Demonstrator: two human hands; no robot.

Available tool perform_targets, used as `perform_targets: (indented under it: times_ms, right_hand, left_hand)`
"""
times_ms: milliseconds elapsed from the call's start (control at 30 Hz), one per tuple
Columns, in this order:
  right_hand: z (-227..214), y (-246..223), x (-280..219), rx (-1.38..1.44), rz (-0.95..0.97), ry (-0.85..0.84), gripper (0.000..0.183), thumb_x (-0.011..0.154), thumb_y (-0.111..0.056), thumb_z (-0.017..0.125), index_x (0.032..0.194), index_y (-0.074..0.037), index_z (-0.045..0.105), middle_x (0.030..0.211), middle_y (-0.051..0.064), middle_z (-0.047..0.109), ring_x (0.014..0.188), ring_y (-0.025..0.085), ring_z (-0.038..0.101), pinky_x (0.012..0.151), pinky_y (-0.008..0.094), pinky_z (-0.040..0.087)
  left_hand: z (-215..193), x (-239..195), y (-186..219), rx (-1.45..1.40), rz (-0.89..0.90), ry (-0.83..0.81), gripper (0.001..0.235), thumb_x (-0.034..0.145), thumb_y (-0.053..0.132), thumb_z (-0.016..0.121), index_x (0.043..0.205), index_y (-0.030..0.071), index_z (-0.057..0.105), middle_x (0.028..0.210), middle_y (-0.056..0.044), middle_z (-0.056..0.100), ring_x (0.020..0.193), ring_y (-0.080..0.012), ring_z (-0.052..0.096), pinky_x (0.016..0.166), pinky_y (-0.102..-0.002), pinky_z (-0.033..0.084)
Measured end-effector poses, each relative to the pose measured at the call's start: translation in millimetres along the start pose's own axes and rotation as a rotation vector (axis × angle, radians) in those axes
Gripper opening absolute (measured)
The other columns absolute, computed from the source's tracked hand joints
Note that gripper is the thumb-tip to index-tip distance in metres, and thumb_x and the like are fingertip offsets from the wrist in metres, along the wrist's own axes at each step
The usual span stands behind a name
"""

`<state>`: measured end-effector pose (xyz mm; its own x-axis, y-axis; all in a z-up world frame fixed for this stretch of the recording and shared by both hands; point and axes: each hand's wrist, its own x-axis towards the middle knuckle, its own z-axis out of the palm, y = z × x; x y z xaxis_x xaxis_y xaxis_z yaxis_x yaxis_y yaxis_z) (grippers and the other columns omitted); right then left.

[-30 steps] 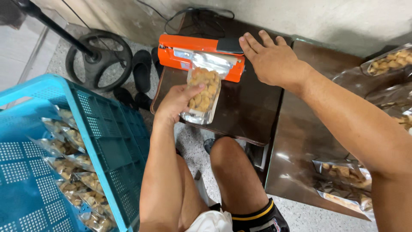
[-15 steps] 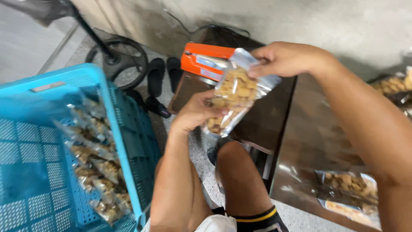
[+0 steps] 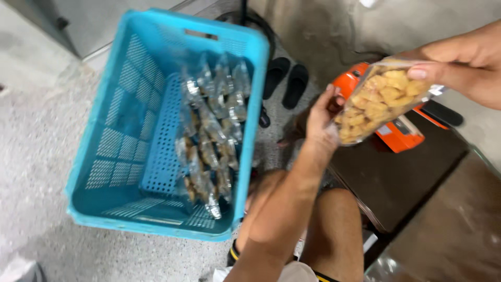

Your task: The person seals plastic pouches containing small food items using a heat sealer. The person places a pouch under the sealer arm, presses down to seal it, and then places the sealed pouch into a blue plastic crate.

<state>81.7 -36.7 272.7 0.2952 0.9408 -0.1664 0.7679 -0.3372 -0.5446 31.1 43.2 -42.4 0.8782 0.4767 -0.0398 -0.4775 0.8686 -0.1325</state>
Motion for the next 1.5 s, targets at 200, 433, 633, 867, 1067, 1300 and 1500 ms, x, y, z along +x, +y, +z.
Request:
perform_targets:
  times_ms: [200,433,633,867,1067,1300,1500]
  right_hand:
    - [31,-77,87,0.041,-0.266,-0.232,0.048,0.098,-0.002,0.049,0.144,0.007,0.054,0.135,0.02,0.066,0.125,0.028,0.064,0.107,0.037,0.049]
    - [170,-216,146,-0.176,-0.777,-0.297,0.045,0.098,0.0,0.056,0.131,-0.027,0.072,0.137,-0.002,0.071,0.1,0.012,0.076,0.056,0.028,0.051]
    - [329,-232,195,-0.155,-1.082,-0.371,0.037,0.098,-0.008,0.056,0.121,-0.029,0.077,0.14,0.005,0.066,0.133,0.032,0.059,0.116,0.061,0.035]
    - [400,-213,181,-0.575,-1.064,-0.631,0.03,0.094,-0.033,0.052,0.106,-0.038,0.079,0.131,-0.003,0.069,0.121,0.029,0.063,0.115,0.069,0.024]
    - [415,-196,175,-0.791,-0.916,-0.779,0.03,0.102,-0.03,0.05,0.103,-0.03,0.08,0.127,-0.003,0.074,0.12,0.027,0.067,0.122,0.068,0.025]
    - [428,-191,178,-0.673,-0.925,-0.687,0.043,0.092,-0.03,0.047,0.129,-0.038,0.067,0.151,0.004,0.052,0.144,0.037,0.036,0.114,0.076,0.013]
    - [372,-186,158,-0.632,-0.845,-0.613,0.044,0.1,-0.027,0.047,0.142,-0.021,0.057,0.152,0.01,0.051,0.155,0.033,0.028,0.118,0.077,0.013]
  left_hand:
    - [19,-12,-18,0.132,-0.055,0.443,0.044,0.107,0.055,0.056,0.087,0.016,0.057,0.069,0.002,0.054,0.053,-0.0121,0.058,0.048,-0.031,0.056]
    - [56,-38,-17,-0.06,-0.23,0.296,0.031,0.113,0.031,0.041,0.114,0.008,0.063,0.096,-0.004,0.067,0.074,-0.0123,0.068,0.064,-0.027,0.058]
    - [57,-24,-22,0.349,-0.103,0.399,0.035,0.11,0.039,0.057,0.105,0.006,0.067,0.083,-0.002,0.061,0.067,-0.0147,0.062,0.059,-0.031,0.054]
    - [51,-17,-31,0.335,-0.072,0.324,0.045,0.117,0.046,0.058,0.098,0.005,0.066,0.085,-0.001,0.058,0.072,-0.0159,0.061,0.065,-0.034,0.057]
    - [45,-11,-41,0.306,-0.159,0.312,0.04,0.115,0.043,0.053,0.105,0.008,0.069,0.085,-0.002,0.061,0.07,-0.0181,0.064,0.066,-0.037,0.057]
    - [47,-17,-28,0.36,-0.185,0.319,0.033,0.11,0.041,0.056,0.097,0.012,0.068,0.075,0.001,0.061,0.064,-0.0142,0.061,0.058,-0.03,0.052]
    - [50,-29,-19,0.419,-0.17,0.369,0.023,0.1,0.032,0.061,0.107,0.01,0.064,0.078,0.0,0.063,0.065,-0.015,0.064,0.061,-0.034,0.057]
